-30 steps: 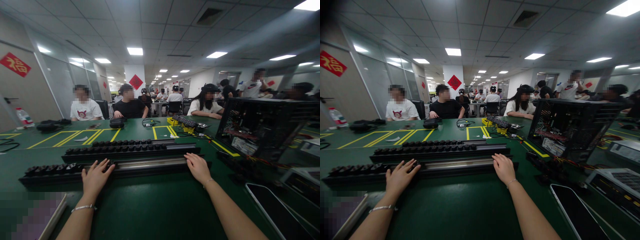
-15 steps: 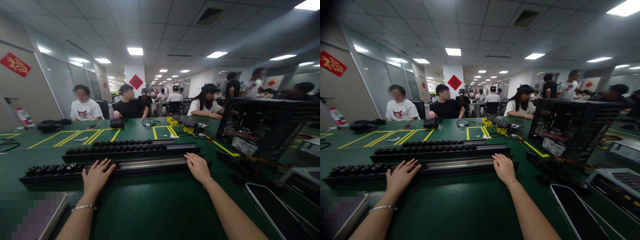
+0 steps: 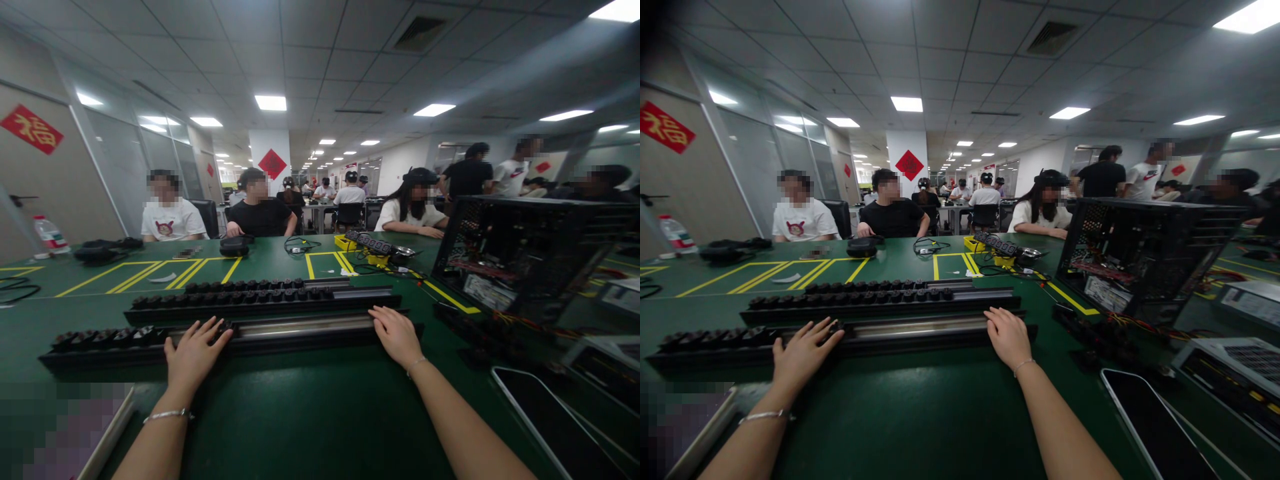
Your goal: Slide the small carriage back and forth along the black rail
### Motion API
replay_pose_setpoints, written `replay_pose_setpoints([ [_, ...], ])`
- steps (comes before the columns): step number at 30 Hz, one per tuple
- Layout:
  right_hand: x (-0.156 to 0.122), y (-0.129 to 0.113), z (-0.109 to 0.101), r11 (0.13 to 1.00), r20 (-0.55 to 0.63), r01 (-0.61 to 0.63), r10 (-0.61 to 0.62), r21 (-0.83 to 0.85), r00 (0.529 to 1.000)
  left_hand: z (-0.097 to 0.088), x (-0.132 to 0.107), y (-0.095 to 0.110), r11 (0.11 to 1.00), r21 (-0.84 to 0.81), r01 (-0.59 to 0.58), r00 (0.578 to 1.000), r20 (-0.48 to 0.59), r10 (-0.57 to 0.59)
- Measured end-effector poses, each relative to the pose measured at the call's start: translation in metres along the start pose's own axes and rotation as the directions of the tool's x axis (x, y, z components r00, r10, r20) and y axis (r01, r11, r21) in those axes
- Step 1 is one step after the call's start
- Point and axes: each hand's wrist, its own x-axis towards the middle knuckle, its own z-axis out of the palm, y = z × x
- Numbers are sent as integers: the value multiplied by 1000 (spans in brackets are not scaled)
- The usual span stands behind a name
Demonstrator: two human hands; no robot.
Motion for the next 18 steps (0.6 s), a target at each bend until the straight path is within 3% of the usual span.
replay_pose_setpoints([
  [18, 0, 0, 0, 1000, -7, 3, -3, -7, 1000, -1, -2, 5, 993, 86, -86, 996, -17, 88],
])
